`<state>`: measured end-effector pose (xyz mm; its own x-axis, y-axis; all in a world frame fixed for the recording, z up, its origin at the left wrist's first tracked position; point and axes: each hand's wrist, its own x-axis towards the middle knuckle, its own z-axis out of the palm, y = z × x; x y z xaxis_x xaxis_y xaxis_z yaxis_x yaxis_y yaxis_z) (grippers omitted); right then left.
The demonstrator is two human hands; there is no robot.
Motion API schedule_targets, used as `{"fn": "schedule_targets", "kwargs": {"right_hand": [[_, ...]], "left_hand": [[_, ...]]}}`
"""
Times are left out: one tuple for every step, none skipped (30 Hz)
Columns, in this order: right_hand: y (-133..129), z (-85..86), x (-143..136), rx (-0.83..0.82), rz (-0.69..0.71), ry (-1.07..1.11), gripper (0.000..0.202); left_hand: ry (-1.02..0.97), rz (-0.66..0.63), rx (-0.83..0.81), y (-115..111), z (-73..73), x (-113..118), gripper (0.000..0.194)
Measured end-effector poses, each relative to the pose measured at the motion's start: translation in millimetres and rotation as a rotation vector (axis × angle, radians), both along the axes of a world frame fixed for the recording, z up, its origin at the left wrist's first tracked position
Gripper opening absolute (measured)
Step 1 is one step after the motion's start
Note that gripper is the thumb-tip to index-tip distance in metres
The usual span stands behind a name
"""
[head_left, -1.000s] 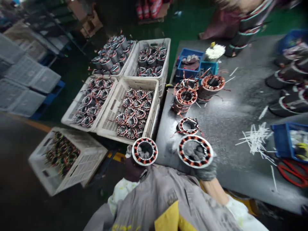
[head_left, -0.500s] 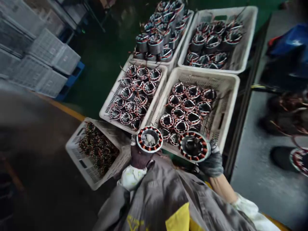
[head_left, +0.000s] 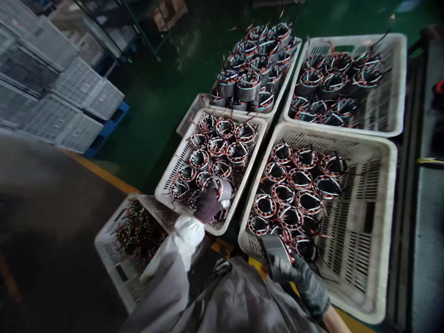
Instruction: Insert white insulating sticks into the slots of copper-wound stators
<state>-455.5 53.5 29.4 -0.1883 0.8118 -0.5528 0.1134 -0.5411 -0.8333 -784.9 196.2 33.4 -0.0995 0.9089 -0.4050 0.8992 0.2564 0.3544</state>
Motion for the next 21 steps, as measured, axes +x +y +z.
{"fn": "schedule_targets", "kwargs": {"right_hand": [[2,5.6,-4,-0.023,0.001,0.009,0.047],[5,12.0,-7,-0.049,-0.001,0.016,0.047],[8,18.5,-10,-0.069,-0.002,0.018,0.048],[11,24.3,-13,-0.077,-0.002,0.012,0.049],[13,28.9,-15,-0.073,-0.001,0.002,0.050],[16,31.7,-17,-0.056,0.007,-0.010,0.051],[19,32.6,-19,-0.036,0.034,-0.012,0.050],[23,31.6,-22,-0.016,0.075,-0.004,0.050],[27,28.8,-25,0.018,0.126,0.003,0.049],[33,24.6,-30,0.076,0.186,-0.001,0.047],[40,19.5,-36,0.169,0.253,-0.024,0.046],[48,13.9,-45,0.294,0.321,-0.068,0.045],[58,8.1,-57,0.445,0.390,-0.130,0.046],[69,2.2,-72,0.595,0.465,-0.202,0.049],[81,-3.6,-89,0.723,0.546,-0.274,0.053],[94,-9.5,-108,0.819,0.629,-0.342,0.057],[108,-15.7,-129,0.882,0.711,-0.408,0.059],[121,-22.3,-150,0.919,0.788,-0.465,0.058],[135,-29.6,-170,0.935,0.851,-0.510,0.053],[149,-37.3,-189,0.937,0.884,-0.539,0.044],[162,-45.4,-205,0.935,0.885,-0.544,0.035]], "left_hand": [[0.138,-0.108,-0.004,24,-5.6,2,0.053],[0.211,-0.180,-0.012,47,-12.2,4,0.049],[0.234,-0.216,-0.020,69,-19.7,5,0.044],[0.235,-0.234,-0.028,88,-27.8,6,0.039],[0.248,-0.255,-0.033,104,-35.9,7,0.036],[0.259,-0.274,-0.037,116,-43.4,6,0.035],[0.265,-0.288,-0.037,125,-49.9,5,0.035],[0.264,-0.300,-0.034,129,-54.7,3,0.037],[0.257,-0.316,-0.029,129,-57.4,-1,0.043],[0.245,-0.326,-0.012,126,-57.9,-6,0.049],[0.228,-0.319,0.024,118,-56.4,-12,0.055],[0.207,-0.284,0.085,107,-53.2,-21,0.060],[0.182,-0.216,0.168,92,-49.1,-30,0.062],[0.156,-0.111,0.266,75,-44.6,-42,0.060],[0.131,0.023,0.366,54,-40.5,-54,0.056],[0.110,0.165,0.452,31,-37.3,-66,0.051],[0.096,0.300,0.513,7,-35.3,-78,0.048],[0.094,0.411,0.546,-18,-34.7,-88,0.047],[0.103,0.499,0.559,-43,-35.2,-97,0.047],[0.121,0.573,0.554,-67,-36.5,-104,0.046],[0.143,0.631,0.540,-90,-38.1,-108,0.046]]}}
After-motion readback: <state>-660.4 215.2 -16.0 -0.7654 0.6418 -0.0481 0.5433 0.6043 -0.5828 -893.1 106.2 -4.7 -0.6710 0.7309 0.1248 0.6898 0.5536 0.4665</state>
